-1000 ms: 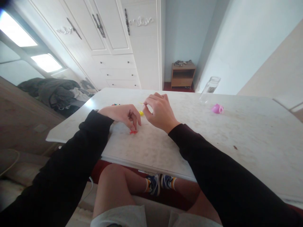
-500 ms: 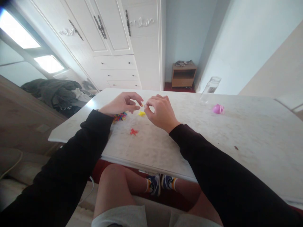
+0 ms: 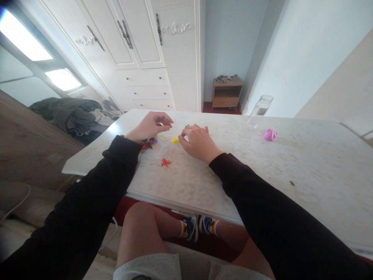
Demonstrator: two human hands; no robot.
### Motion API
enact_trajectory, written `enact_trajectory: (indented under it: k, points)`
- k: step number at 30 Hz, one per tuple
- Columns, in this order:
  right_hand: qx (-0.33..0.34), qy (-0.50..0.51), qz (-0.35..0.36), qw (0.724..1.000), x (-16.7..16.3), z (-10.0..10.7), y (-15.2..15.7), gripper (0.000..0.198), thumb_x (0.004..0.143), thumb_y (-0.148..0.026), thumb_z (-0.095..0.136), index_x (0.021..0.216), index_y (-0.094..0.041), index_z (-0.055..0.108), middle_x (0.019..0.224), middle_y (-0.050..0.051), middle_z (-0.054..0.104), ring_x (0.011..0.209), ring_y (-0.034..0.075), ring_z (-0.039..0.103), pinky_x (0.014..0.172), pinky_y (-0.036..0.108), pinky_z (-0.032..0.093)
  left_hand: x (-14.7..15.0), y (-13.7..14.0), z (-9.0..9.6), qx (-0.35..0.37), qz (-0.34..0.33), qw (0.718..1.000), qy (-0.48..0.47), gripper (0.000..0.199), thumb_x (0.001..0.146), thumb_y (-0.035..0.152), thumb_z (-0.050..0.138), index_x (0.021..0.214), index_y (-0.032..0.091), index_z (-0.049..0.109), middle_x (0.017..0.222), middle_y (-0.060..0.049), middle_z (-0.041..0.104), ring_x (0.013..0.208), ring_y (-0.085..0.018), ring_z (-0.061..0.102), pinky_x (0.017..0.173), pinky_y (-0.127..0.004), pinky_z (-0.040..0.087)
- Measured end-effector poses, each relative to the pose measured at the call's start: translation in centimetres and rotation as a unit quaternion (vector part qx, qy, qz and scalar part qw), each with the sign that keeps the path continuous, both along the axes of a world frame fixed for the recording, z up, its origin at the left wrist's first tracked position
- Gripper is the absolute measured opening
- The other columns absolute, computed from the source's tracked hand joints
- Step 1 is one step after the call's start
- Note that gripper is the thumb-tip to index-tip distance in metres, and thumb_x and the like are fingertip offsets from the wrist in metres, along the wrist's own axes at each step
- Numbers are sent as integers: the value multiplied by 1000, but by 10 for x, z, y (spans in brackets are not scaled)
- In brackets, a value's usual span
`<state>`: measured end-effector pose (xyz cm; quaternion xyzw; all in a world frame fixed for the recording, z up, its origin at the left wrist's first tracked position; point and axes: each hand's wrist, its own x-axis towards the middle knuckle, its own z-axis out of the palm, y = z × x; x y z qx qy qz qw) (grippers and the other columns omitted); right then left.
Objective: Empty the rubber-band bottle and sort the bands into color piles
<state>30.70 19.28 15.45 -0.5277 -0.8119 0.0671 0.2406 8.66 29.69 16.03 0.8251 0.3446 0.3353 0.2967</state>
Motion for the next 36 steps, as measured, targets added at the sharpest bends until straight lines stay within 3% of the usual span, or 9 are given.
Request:
enact_trajectory:
  k: [7,18,23,30,36]
  points:
    - [-50,-88,34,994,-1,-4,-3,37,110,-36,43,104,-17,74,123,13,74,122,32,59,103,54,36,-9,7,-1,26,-2,990,139,34,63,2,58,87,14,78,86,-5,80,83,-18,74,74,-27,57]
    - [-16,-68,1,998,-1,0,-4,37,110,-37,42,96,-19,71,112,10,75,112,27,62,93,44,32,-17,10,-2,-20,-49,984,170,38,62,4,61,95,14,79,83,-5,79,75,-16,70,70,-25,55]
    - [1,-58,-15,998,1,-1,-3,33,109,-35,44,97,-20,71,115,9,76,114,27,62,93,44,31,-16,10,-5,-16,-46,989,138,38,63,2,59,93,14,79,76,-3,76,69,-15,67,63,-23,52]
    - [34,-28,-60,997,0,2,-4,32,107,-35,46,97,-21,72,114,9,77,113,27,63,93,43,31,-1,2,-4,48,-55,997,29,31,74,3,65,99,15,78,82,-3,75,75,-14,69,74,-25,56]
    - [31,-28,-66,997,-1,1,-3,32,106,-35,46,96,-21,73,114,9,77,111,27,64,90,42,31,12,-3,-12,16,-92,996,11,28,76,1,68,99,14,77,83,-4,76,76,-14,71,72,-24,57]
